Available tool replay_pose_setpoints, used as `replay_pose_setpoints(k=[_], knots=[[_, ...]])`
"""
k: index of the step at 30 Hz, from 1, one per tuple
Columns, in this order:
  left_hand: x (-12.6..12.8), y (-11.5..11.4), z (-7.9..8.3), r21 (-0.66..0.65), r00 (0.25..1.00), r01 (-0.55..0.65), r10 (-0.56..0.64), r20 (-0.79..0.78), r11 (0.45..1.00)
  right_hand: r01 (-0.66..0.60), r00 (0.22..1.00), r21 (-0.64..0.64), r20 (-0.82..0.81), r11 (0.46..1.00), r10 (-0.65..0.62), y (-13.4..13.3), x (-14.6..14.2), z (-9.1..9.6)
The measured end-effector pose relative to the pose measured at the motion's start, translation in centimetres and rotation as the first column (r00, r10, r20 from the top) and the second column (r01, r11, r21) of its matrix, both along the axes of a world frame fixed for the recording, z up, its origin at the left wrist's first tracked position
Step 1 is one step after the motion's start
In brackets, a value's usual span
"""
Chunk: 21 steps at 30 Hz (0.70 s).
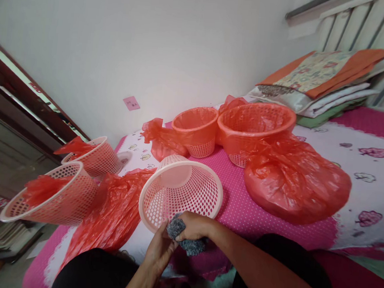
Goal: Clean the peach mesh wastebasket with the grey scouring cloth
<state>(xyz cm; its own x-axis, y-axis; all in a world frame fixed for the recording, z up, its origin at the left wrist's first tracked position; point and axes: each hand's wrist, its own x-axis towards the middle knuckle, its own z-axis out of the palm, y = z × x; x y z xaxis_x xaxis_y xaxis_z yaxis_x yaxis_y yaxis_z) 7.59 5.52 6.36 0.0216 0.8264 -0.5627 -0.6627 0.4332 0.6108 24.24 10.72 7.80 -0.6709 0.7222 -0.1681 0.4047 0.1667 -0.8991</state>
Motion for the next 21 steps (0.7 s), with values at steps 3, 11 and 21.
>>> replay_pose_setpoints(k=[3,11,21], knots=[[-0.1,-0.1,0.4,0.021,1.000,0.030,-0.030,-0.002,0.999,0.001,0.997,-0.070,-0.075,0.998,-0.006,0.1,0.1,-0.1],[0.2,-0.2,1.3,-0.035,1.000,0.021,-0.021,0.014,0.999,-0.152,0.924,-0.351,-0.382,0.924,0.007,-0.1,-0.1,0.5],[-0.5,-0.2,1.3,-0.112,0.977,0.212,-0.207,0.049,0.971,-0.426,0.839,-0.591,-0.541,0.685,0.055,-1.7,-1.2,0.5]])
